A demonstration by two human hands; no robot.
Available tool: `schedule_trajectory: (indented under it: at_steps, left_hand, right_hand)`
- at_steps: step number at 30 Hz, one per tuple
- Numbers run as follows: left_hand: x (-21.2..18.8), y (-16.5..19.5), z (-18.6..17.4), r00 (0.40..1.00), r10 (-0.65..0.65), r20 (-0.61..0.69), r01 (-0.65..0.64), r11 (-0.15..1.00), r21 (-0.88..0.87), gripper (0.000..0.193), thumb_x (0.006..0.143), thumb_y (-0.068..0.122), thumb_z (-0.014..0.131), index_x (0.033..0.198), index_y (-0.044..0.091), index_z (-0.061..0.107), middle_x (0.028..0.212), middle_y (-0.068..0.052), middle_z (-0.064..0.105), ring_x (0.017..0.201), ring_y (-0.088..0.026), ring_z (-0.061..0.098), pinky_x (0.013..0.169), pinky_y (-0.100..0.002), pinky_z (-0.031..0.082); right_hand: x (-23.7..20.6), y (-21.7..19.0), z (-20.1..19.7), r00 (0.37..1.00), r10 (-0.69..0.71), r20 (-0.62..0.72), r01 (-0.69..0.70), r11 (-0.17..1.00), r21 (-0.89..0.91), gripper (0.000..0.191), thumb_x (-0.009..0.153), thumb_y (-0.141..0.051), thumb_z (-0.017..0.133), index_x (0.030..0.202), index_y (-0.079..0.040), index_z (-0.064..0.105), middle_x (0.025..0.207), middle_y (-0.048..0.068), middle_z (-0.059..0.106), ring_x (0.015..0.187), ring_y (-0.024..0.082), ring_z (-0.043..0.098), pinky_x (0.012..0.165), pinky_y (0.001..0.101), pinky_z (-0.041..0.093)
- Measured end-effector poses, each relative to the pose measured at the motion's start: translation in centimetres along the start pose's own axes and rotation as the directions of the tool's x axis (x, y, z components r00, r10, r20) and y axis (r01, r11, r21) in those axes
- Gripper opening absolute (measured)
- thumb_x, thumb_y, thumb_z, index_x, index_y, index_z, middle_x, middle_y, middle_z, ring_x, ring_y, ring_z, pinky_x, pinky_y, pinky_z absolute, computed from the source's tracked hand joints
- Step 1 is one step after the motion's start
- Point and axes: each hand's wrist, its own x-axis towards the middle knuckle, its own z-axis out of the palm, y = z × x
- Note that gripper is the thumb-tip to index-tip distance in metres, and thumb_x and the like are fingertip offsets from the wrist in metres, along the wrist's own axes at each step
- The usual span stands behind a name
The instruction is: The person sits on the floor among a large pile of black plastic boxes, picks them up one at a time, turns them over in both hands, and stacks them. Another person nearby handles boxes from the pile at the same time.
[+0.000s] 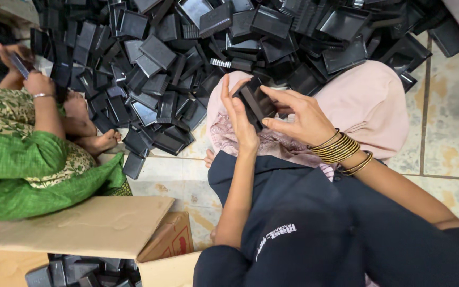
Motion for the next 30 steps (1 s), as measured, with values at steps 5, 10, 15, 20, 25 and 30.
schedule_trajectory:
  at_steps: [5, 10, 15, 20, 25, 30]
  left_hand:
    - [-0.1, -0.1, 0.1, 1.0, 0.01, -0.01, -0.01, 0.998, 0.055, 0.072, 0.112, 0.056, 0.038, 0.162, 0.005, 0.029, 0.144, -0.015, 0.054, 0.132, -0.024, 0.054, 0.117, -0.036, 0.04]
    - [0.1, -0.3, -0.4, 0.998, 0.019, -0.057, -0.02, 1.0, -0.019, 0.068, 0.113, 0.051, 0.041, 0.163, 0.005, 0.029, 0.145, -0.014, 0.053, 0.132, -0.023, 0.051, 0.119, -0.035, 0.037]
    - [0.0, -0.7, -0.4, 1.0, 0.004, -0.022, -0.003, 1.0, 0.028, 0.067, 0.114, 0.052, 0.038, 0.162, 0.006, 0.032, 0.146, -0.013, 0.054, 0.132, -0.022, 0.052, 0.118, -0.034, 0.039]
    - [-0.3, -0.9, -0.2, 0.998, -0.043, -0.041, 0.039, 0.996, -0.085, 0.068, 0.112, 0.052, 0.039, 0.161, 0.007, 0.03, 0.145, -0.014, 0.053, 0.126, -0.022, 0.054, 0.112, -0.035, 0.043]
    - [-0.6, -0.9, 0.0, 0.999, -0.007, -0.038, 0.005, 0.998, -0.059, 0.069, 0.113, 0.054, 0.039, 0.161, 0.005, 0.031, 0.146, -0.014, 0.053, 0.129, -0.023, 0.054, 0.115, -0.034, 0.041]
    - [-0.6, -0.6, 0.6, 1.0, 0.021, 0.015, -0.021, 1.0, -0.016, 0.069, 0.112, 0.054, 0.039, 0.159, 0.005, 0.033, 0.144, -0.015, 0.057, 0.131, -0.024, 0.055, 0.118, -0.035, 0.041]
  right_hand:
    - [-0.1, -0.1, 0.7, 1.0, -0.028, 0.008, 0.029, 0.999, -0.037, 0.068, 0.088, -0.015, 0.08, 0.15, -0.005, 0.053, 0.127, 0.015, 0.066, 0.111, 0.022, 0.072, 0.096, 0.034, 0.058]
    - [-0.1, 0.0, 1.1, 0.997, -0.03, -0.064, 0.028, 0.999, -0.039, 0.07, 0.089, -0.013, 0.079, 0.152, -0.004, 0.051, 0.128, 0.014, 0.065, 0.115, 0.022, 0.07, 0.098, 0.0341, 0.058]
    - [0.0, 0.4, 1.1, 1.0, 0.0, 0.013, 0.001, 1.0, -0.029, 0.069, 0.088, -0.013, 0.08, 0.151, -0.006, 0.052, 0.126, 0.013, 0.066, 0.11, 0.021, 0.071, 0.097, 0.0337, 0.059]
    - [-0.1, 0.4, 1.2, 0.998, 0.025, 0.051, -0.024, 1.0, -0.015, 0.071, 0.087, -0.014, 0.079, 0.152, -0.007, 0.051, 0.121, 0.012, 0.067, 0.108, 0.021, 0.072, 0.098, 0.0344, 0.058]
    - [-0.3, 0.7, 1.3, 0.998, -0.033, 0.053, 0.038, 0.995, -0.097, 0.071, 0.088, -0.014, 0.08, 0.153, -0.008, 0.051, 0.12, 0.013, 0.066, 0.109, 0.023, 0.071, 0.098, 0.0356, 0.059]
    - [-0.2, 2.2, 1.5, 0.992, 0.07, 0.108, -0.097, 0.958, 0.27, 0.077, 0.083, -0.017, 0.082, 0.148, -0.009, 0.04, 0.122, 0.01, 0.064, 0.11, 0.019, 0.067, 0.092, 0.0324, 0.058]
